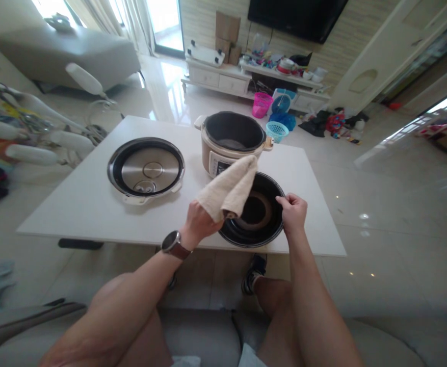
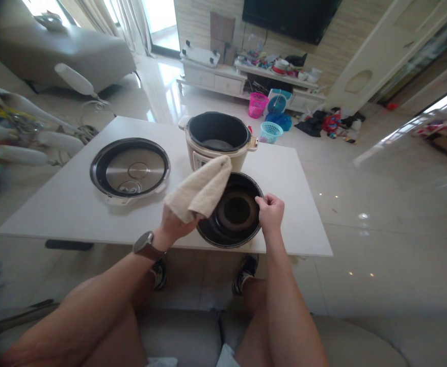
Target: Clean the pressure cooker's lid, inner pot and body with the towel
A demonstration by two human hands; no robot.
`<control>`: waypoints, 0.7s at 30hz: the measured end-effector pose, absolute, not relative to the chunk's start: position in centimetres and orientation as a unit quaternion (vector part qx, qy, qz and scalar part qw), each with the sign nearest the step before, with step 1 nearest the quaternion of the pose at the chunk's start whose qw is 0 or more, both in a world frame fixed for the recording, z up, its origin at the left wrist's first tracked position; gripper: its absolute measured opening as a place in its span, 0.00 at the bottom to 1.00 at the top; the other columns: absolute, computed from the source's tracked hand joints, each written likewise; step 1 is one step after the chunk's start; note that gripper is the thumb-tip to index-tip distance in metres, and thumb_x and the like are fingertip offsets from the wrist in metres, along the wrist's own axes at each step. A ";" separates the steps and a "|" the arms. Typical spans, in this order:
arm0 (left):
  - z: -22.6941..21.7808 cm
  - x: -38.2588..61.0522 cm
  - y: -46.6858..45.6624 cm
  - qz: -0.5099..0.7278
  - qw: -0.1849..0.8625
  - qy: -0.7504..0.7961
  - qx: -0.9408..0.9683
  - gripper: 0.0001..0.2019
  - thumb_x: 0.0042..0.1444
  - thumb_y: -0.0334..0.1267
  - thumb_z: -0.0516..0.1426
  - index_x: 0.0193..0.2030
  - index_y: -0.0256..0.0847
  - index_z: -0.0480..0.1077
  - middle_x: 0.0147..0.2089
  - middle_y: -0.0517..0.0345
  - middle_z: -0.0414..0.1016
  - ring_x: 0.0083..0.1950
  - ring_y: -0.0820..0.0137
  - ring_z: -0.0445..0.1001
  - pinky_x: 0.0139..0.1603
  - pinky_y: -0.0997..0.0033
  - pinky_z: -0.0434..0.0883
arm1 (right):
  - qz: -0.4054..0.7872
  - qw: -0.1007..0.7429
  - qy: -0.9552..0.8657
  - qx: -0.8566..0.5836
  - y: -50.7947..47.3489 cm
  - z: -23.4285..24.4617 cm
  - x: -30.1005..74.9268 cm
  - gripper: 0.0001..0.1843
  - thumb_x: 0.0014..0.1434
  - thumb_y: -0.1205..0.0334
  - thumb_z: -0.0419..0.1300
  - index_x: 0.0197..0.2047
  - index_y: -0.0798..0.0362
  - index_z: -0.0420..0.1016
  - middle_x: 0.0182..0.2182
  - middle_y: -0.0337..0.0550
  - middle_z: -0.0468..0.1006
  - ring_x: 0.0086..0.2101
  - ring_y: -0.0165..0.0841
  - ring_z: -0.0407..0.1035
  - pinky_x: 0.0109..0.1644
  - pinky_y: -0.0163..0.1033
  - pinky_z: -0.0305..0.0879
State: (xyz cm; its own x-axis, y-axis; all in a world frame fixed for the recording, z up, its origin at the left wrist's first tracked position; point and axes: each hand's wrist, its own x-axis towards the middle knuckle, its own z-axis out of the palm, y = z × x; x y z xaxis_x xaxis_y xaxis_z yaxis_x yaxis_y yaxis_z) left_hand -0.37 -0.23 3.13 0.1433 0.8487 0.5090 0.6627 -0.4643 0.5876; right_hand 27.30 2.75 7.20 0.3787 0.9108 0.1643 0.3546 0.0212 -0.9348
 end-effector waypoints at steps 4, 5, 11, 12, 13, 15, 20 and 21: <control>4.1 3.8 -1.3 0.166 0.168 0.484 0.842 0.13 0.60 0.32 0.57 0.48 0.36 0.81 0.50 0.38 0.85 0.55 0.50 0.84 0.56 0.55 0.78 | 0.239 0.529 -0.500 -0.642 2.3 7.0 26.4 0.25 0.48 0.54 0.64 0.19 0.46 0.47 0.20 0.29 0.46 0.25 0.27 0.43 0.30 0.39 0.42; 4.2 4.6 -1.3 0.124 0.174 0.485 0.848 0.14 0.60 0.31 0.56 0.48 0.36 0.81 0.49 0.38 0.85 0.53 0.52 0.85 0.54 0.57 0.79 | 0.230 0.531 -0.505 -0.640 2.2 6.9 26.2 0.25 0.49 0.54 0.63 0.19 0.46 0.47 0.20 0.30 0.46 0.25 0.27 0.44 0.30 0.39 0.43; 3.1 5.9 -0.5 0.018 0.171 0.501 0.848 0.12 0.61 0.36 0.59 0.43 0.33 0.83 0.45 0.35 0.85 0.49 0.50 0.85 0.50 0.57 0.78 | 0.193 0.534 -0.520 -0.638 1.5 6.8 24.5 0.25 0.54 0.54 0.62 0.20 0.46 0.48 0.19 0.30 0.48 0.25 0.28 0.46 0.31 0.40 0.45; 3.0 5.9 -0.4 0.011 0.170 0.502 0.848 0.12 0.61 0.38 0.60 0.42 0.33 0.83 0.44 0.35 0.86 0.48 0.50 0.86 0.50 0.57 0.79 | 0.188 0.538 -0.520 -0.636 1.4 6.9 24.1 0.25 0.55 0.55 0.62 0.20 0.46 0.48 0.19 0.30 0.48 0.25 0.28 0.46 0.31 0.40 0.45; 2.9 5.8 -0.3 0.003 0.170 0.503 0.847 0.13 0.61 0.40 0.60 0.42 0.33 0.84 0.43 0.35 0.86 0.48 0.50 0.86 0.49 0.57 0.79 | 0.185 0.542 -0.520 -0.634 1.4 7.0 23.8 0.25 0.55 0.55 0.63 0.19 0.46 0.49 0.19 0.30 0.48 0.24 0.28 0.47 0.31 0.40 0.45; 2.8 5.7 -0.1 -0.010 0.173 0.503 0.847 0.14 0.63 0.41 0.59 0.41 0.33 0.84 0.42 0.35 0.86 0.47 0.49 0.86 0.49 0.57 0.79 | 0.182 0.547 -0.519 -0.631 1.3 7.2 23.1 0.25 0.56 0.55 0.63 0.19 0.46 0.49 0.19 0.30 0.49 0.24 0.28 0.47 0.30 0.40 0.45; 3.4 6.3 0.1 -0.001 0.212 0.496 0.842 0.16 0.67 0.40 0.55 0.41 0.35 0.84 0.43 0.37 0.87 0.48 0.51 0.86 0.54 0.57 0.78 | 0.182 0.542 -0.522 -0.633 1.5 7.4 22.3 0.25 0.57 0.56 0.62 0.20 0.46 0.49 0.19 0.30 0.48 0.24 0.29 0.47 0.30 0.40 0.45; 3.6 6.4 0.1 0.016 0.223 0.491 0.842 0.15 0.68 0.39 0.55 0.43 0.36 0.83 0.45 0.39 0.87 0.51 0.52 0.86 0.57 0.57 0.77 | 0.183 0.539 -0.523 -0.635 1.6 7.4 22.3 0.25 0.57 0.56 0.62 0.20 0.46 0.48 0.19 0.30 0.48 0.24 0.29 0.47 0.30 0.40 0.45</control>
State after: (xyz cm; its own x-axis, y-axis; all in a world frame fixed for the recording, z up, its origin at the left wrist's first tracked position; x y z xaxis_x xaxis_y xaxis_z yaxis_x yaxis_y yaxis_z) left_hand 6.44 0.06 3.62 0.5166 0.8345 -0.1919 0.8198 -0.4173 0.3920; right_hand 22.27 1.58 7.44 0.3858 0.8607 0.3321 0.4674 0.1280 -0.8748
